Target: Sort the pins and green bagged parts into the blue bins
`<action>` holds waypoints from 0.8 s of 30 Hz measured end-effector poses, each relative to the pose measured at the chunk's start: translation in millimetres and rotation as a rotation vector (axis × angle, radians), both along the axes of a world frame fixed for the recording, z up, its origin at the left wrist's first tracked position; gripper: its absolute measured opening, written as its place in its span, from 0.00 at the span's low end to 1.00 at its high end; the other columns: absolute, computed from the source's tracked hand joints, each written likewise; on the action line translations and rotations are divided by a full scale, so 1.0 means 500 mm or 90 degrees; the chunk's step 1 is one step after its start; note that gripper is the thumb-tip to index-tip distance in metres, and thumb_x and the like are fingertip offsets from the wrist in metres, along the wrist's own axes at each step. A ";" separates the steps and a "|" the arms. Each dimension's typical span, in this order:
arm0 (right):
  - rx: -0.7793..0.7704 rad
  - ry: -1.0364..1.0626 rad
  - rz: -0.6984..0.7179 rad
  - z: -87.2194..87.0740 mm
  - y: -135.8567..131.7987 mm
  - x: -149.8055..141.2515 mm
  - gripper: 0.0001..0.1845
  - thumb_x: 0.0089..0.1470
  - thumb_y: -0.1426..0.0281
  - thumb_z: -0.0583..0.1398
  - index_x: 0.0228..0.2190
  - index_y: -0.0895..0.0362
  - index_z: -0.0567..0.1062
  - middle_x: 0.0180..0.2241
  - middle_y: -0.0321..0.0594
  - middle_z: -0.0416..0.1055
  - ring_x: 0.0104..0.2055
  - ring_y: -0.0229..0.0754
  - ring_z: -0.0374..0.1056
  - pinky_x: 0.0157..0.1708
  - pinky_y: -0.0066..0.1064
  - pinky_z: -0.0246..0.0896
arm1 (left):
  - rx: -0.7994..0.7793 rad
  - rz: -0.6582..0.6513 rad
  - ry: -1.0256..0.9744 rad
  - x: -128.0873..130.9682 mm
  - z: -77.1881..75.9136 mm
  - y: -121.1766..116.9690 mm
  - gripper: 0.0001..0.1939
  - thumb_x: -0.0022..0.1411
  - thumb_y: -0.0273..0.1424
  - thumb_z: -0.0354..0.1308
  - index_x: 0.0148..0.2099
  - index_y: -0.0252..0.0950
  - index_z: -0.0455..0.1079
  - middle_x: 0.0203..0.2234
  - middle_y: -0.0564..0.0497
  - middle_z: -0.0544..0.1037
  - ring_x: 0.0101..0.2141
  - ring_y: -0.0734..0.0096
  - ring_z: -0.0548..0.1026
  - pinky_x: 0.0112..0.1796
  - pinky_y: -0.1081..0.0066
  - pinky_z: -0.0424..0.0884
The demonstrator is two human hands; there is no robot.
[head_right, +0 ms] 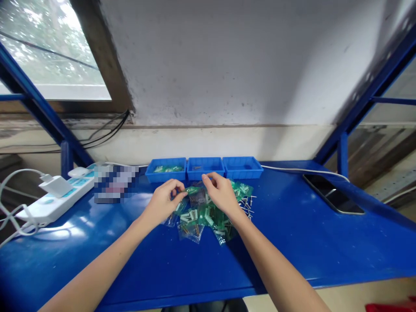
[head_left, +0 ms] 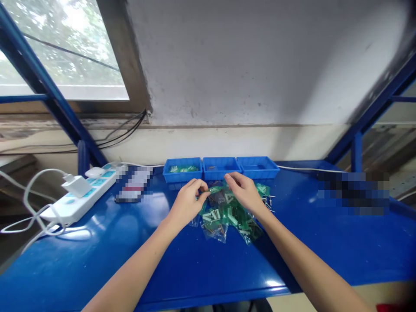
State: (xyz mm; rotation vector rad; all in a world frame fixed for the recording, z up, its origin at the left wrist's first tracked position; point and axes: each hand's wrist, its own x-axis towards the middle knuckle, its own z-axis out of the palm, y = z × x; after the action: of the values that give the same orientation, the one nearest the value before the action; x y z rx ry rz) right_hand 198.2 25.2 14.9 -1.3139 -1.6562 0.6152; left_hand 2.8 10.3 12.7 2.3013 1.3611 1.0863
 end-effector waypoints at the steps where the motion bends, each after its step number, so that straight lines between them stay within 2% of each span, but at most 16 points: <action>1: -0.065 0.069 0.040 0.002 -0.006 -0.011 0.23 0.55 0.51 0.50 0.33 0.55 0.73 0.19 0.35 0.67 0.22 0.39 0.62 0.25 0.31 0.55 | 0.026 0.004 -0.013 0.003 0.003 -0.004 0.04 0.57 0.24 0.54 0.33 0.37 0.64 0.28 0.55 0.68 0.28 0.74 0.66 0.32 0.73 0.63; 4: -0.188 0.266 0.134 0.006 -0.019 -0.040 0.20 0.52 0.52 0.54 0.36 0.55 0.71 0.18 0.32 0.66 0.21 0.38 0.62 0.23 0.29 0.56 | 0.071 -0.010 -0.014 0.010 0.011 -0.017 0.07 0.57 0.21 0.52 0.35 0.38 0.66 0.32 0.54 0.68 0.30 0.74 0.67 0.33 0.73 0.64; 6: -0.176 0.343 0.124 0.004 -0.022 -0.051 0.17 0.46 0.58 0.60 0.37 0.54 0.70 0.20 0.31 0.66 0.22 0.36 0.62 0.23 0.27 0.55 | 0.065 -0.032 0.001 0.014 0.013 -0.021 0.08 0.57 0.20 0.51 0.35 0.38 0.67 0.34 0.52 0.67 0.33 0.73 0.68 0.35 0.72 0.64; 9: -0.093 0.373 0.061 0.000 -0.022 -0.050 0.19 0.43 0.63 0.63 0.38 0.55 0.68 0.22 0.30 0.66 0.23 0.35 0.61 0.23 0.26 0.54 | -0.015 -0.039 -0.016 0.017 0.013 -0.018 0.04 0.55 0.28 0.58 0.36 0.38 0.70 0.34 0.51 0.67 0.35 0.70 0.68 0.36 0.70 0.65; 11: -0.054 0.343 0.051 0.000 -0.021 -0.045 0.15 0.45 0.63 0.62 0.35 0.56 0.68 0.23 0.33 0.68 0.24 0.35 0.62 0.25 0.27 0.57 | -0.127 -0.030 -0.084 0.018 0.012 -0.012 0.09 0.56 0.37 0.58 0.37 0.38 0.71 0.33 0.51 0.69 0.33 0.69 0.68 0.35 0.70 0.64; 13: -0.011 0.271 0.068 0.002 -0.024 -0.042 0.09 0.47 0.65 0.60 0.32 0.56 0.69 0.26 0.37 0.70 0.27 0.38 0.65 0.29 0.31 0.60 | -0.260 -0.013 -0.196 0.017 0.011 -0.006 0.18 0.61 0.44 0.50 0.37 0.36 0.72 0.28 0.51 0.70 0.28 0.71 0.67 0.30 0.72 0.63; 15: 0.083 0.152 0.103 0.002 -0.032 -0.043 0.03 0.49 0.70 0.58 0.30 0.55 0.71 0.32 0.40 0.73 0.35 0.43 0.68 0.37 0.38 0.63 | -0.372 -0.001 -0.323 0.015 0.011 -0.002 0.26 0.62 0.49 0.42 0.34 0.34 0.72 0.24 0.51 0.69 0.22 0.75 0.63 0.24 0.73 0.58; 17: 0.211 0.013 0.119 0.000 -0.042 -0.047 0.07 0.48 0.75 0.56 0.30 0.53 0.73 0.40 0.41 0.72 0.49 0.48 0.63 0.47 0.46 0.58 | -0.424 -0.007 -0.417 0.013 0.009 0.001 0.25 0.60 0.50 0.47 0.32 0.33 0.70 0.21 0.53 0.67 0.19 0.78 0.59 0.21 0.75 0.54; 18: 0.260 -0.044 0.111 -0.003 -0.047 -0.050 0.10 0.47 0.77 0.56 0.30 0.52 0.74 0.44 0.41 0.70 0.54 0.50 0.58 0.50 0.48 0.56 | -0.423 -0.014 -0.444 0.013 0.008 0.002 0.22 0.58 0.48 0.51 0.31 0.32 0.69 0.21 0.54 0.66 0.19 0.79 0.59 0.21 0.76 0.54; 20: 0.292 -0.109 0.067 -0.007 -0.052 -0.054 0.14 0.46 0.79 0.55 0.32 0.52 0.75 0.48 0.43 0.64 0.56 0.52 0.52 0.50 0.48 0.55 | -0.374 -0.013 -0.468 0.012 0.006 0.004 0.16 0.56 0.43 0.57 0.32 0.33 0.68 0.21 0.56 0.65 0.21 0.79 0.60 0.22 0.77 0.56; 22: 0.262 -0.120 0.018 -0.010 -0.053 -0.055 0.14 0.47 0.78 0.56 0.33 0.53 0.76 0.48 0.46 0.61 0.54 0.52 0.53 0.48 0.46 0.57 | -0.291 0.005 -0.465 0.012 0.004 0.005 0.11 0.56 0.38 0.58 0.35 0.35 0.69 0.21 0.56 0.65 0.23 0.78 0.63 0.25 0.77 0.59; 24: 0.217 -0.103 -0.011 -0.008 -0.050 -0.053 0.09 0.51 0.72 0.56 0.32 0.54 0.77 0.43 0.46 0.63 0.50 0.50 0.56 0.48 0.45 0.56 | -0.197 0.015 -0.423 0.013 0.003 0.003 0.09 0.56 0.35 0.58 0.37 0.36 0.70 0.24 0.55 0.68 0.25 0.76 0.66 0.28 0.75 0.62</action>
State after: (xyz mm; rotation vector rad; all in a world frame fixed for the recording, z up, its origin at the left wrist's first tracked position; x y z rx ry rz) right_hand 171.5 0.4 10.8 -1.1484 -1.7855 0.2062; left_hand 9.3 11.7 14.3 1.5078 1.1729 1.3656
